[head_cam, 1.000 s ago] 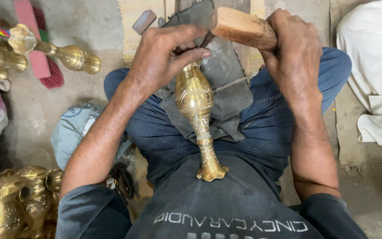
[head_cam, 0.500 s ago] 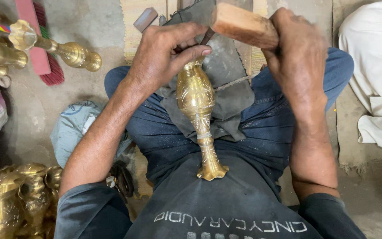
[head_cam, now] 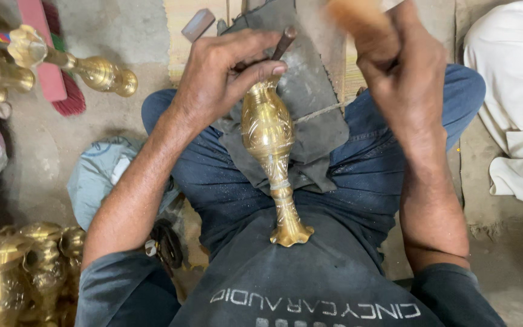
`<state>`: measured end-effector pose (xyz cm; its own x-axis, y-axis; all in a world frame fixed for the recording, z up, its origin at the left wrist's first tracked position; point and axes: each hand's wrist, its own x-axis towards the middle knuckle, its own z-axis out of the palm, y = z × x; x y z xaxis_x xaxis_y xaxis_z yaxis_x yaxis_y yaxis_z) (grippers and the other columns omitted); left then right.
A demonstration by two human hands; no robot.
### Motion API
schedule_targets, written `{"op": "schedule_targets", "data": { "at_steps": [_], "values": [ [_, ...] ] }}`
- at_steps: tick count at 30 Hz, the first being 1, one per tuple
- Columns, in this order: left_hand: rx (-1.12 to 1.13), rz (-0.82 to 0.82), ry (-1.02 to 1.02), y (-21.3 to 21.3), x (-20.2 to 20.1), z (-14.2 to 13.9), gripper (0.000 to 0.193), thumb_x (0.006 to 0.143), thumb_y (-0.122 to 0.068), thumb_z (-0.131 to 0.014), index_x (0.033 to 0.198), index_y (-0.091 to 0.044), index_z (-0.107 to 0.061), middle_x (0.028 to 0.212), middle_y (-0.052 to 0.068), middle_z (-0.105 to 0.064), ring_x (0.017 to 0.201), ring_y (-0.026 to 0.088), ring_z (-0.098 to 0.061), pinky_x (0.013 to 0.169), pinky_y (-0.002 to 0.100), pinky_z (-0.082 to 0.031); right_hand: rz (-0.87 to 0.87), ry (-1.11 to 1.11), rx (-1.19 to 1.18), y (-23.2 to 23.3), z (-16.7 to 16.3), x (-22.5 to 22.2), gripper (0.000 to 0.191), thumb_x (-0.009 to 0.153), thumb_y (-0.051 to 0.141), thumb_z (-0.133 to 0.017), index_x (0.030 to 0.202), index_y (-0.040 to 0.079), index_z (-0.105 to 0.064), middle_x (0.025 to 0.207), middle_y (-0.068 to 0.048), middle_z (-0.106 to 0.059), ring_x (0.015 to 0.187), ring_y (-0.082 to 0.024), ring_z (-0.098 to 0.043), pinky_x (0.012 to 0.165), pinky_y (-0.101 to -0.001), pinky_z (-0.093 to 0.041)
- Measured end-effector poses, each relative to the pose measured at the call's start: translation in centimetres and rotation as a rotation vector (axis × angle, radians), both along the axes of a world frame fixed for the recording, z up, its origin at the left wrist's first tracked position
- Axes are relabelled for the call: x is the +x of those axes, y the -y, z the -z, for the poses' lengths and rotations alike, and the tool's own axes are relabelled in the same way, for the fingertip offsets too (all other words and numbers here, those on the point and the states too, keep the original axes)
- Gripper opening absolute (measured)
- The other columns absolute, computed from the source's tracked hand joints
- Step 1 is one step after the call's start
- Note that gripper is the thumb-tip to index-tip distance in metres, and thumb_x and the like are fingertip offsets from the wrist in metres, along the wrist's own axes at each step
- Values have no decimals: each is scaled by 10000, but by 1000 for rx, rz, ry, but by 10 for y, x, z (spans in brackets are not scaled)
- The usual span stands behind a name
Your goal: The person sits cross-legged on the floor holding a brass vase against a sandbag on their lap. They position a punch on the vase's surface and strike it with a wooden mallet, working around the vase to emboss its decorated body, then lift and turn the vase at the end.
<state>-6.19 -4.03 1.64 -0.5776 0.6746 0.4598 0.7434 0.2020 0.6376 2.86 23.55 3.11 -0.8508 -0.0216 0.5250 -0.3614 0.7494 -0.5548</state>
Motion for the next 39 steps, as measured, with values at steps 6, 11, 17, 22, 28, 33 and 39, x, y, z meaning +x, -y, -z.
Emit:
{"op": "schedule_targets", "data": {
  "at_steps": [6,11,17,22,28,33,39],
  "values": [
    [-9,8,-68,1,0,-1,343,1041,-164,-814,1317,-15,-676,1126,117,-754,975,220,-779,824,355,-654,76,-195,404,9,-18,1,398,784,-48,-799,1092,-3,-550,909,-230,-669,822,-453,-668,708,-481,-495],
    [27,-34,18,1,2,3,359,1013,-146,-837,1300,-1,-677,1080,119,-769,930,197,-795,784,323,-662,104,60,214,7,-18,-1,414,844,25,-820,1173,-8,-571,885,-193,-649,825,-407,-655,737,-487,-491],
    [36,-55,22,2,1,7,347,1017,-131,-839,1294,2,-676,1066,120,-765,951,193,-801,794,318,-667,31,56,280,-3,-11,-1,397,905,14,-825,1207,-7,-567,989,-184,-654,968,-402,-658,825,-496,-493],
    [22,3,-27,3,1,6,336,1031,-120,-818,1317,-5,-683,1075,119,-753,977,206,-784,820,330,-676,52,-5,255,-3,-10,1,424,881,-35,-795,1248,-12,-586,1025,-196,-653,989,-409,-640,864,-479,-483],
    [48,-17,-16,5,3,7,342,1023,-113,-831,1308,0,-680,1115,122,-760,985,202,-793,836,323,-685,38,-10,234,-1,-12,3,385,889,-22,-755,1220,-1,-559,1059,-158,-631,1048,-357,-623,881,-447,-479],
    [73,-63,45,5,4,10,364,987,-100,-862,1286,10,-685,1099,128,-774,936,185,-802,800,305,-671,36,-51,412,-2,-15,3,342,859,-6,-788,1112,10,-559,984,-152,-616,966,-364,-602,852,-481,-451],
    [114,-39,65,7,2,11,339,1012,-79,-843,1294,18,-683,1105,121,-771,970,183,-797,824,294,-677,-1,-63,405,-3,-17,3,336,871,-12,-801,1096,5,-553,949,-163,-604,955,-391,-608,826,-482,-453]
  ]
}}
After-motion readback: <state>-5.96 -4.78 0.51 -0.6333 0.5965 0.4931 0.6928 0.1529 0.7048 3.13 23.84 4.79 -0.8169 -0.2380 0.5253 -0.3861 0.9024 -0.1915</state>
